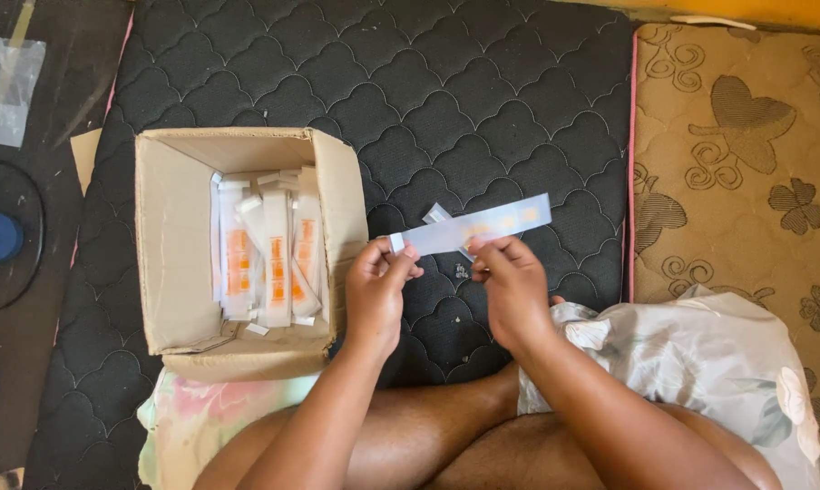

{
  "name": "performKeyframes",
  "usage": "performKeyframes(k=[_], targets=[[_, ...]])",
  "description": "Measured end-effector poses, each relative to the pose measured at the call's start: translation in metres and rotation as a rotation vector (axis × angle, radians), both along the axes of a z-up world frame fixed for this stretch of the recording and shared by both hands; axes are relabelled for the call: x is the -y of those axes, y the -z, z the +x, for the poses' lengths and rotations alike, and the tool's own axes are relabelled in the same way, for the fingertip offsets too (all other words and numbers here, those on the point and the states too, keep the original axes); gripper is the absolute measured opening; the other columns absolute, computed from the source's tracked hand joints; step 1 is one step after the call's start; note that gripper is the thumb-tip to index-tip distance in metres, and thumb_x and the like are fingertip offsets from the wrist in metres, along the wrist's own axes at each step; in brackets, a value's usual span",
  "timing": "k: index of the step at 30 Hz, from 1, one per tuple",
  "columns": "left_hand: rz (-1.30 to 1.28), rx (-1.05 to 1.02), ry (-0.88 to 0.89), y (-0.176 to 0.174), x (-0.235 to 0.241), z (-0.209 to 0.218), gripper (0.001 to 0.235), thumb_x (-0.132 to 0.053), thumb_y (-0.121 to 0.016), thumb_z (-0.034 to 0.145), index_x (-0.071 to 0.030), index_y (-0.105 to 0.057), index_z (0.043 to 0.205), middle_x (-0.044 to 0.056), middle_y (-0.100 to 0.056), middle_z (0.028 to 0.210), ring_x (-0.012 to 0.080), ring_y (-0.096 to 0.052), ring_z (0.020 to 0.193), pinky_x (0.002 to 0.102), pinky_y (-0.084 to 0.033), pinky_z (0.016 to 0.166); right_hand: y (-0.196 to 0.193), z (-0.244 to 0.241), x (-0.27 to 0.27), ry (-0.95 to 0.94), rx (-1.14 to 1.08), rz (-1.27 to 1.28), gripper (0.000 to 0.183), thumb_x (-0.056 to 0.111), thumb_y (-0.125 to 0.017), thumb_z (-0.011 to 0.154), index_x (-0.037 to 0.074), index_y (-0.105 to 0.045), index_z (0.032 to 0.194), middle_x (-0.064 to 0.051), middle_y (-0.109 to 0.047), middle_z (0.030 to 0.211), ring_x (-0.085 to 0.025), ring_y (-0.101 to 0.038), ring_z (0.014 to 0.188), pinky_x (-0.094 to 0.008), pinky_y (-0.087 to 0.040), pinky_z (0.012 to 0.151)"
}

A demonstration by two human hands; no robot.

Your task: A person is manually inserting small paper strips into clear plastic sleeves, one by one, from a cardboard box.

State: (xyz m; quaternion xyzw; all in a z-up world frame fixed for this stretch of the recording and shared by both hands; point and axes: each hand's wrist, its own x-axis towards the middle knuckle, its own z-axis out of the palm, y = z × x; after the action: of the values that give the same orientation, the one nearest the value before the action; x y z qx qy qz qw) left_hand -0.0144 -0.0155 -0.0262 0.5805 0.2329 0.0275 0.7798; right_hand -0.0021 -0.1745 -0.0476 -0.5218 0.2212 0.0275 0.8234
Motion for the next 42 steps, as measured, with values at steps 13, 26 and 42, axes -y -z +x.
performKeyframes(k=[13,26,42], targets=[[-0.034,-0.026,-0.074,-0.006,-0.01,0.006,0.016,-0.004,-0.069,0.091,0.001,-0.068,0.106,0.005,-0.052,0.081,0.0118,-0.059,0.074,0.032,-0.058,0.083,-0.026,0.018,0.03,0.172,-0.04,-0.01,0.007,0.002,-0.067,0.088,0.007,-0.064,0.092,-0.004,-0.061,0.074,-0.008,-0.058,0.066,-0.021,-0.052,0.062],[-0.08,-0.004,-0.102,-0.016,-0.009,0.007,0.013,-0.002,-0.066,0.093,0.002,-0.065,0.105,0.005,-0.05,0.08,0.0113,-0.057,0.075,0.032,-0.058,0.084,-0.022,0.021,0.041,0.204,-0.036,0.025,0.004,0.01,-0.065,0.095,0.008,-0.063,0.098,-0.006,-0.064,0.083,-0.01,-0.057,0.07,-0.023,-0.049,0.066],[0.282,0.171,0.238,0.006,-0.009,0.008,0.014,-0.024,-0.068,0.097,-0.01,-0.069,0.096,0.001,-0.059,0.076,0.0099,-0.054,0.074,0.029,-0.049,0.072,-0.017,0.005,0.015,-0.331,0.364,-0.7,0.022,0.015,-0.081,0.088,0.014,-0.074,0.108,-0.003,-0.071,0.103,-0.019,-0.061,0.102,-0.031,-0.049,0.088]])
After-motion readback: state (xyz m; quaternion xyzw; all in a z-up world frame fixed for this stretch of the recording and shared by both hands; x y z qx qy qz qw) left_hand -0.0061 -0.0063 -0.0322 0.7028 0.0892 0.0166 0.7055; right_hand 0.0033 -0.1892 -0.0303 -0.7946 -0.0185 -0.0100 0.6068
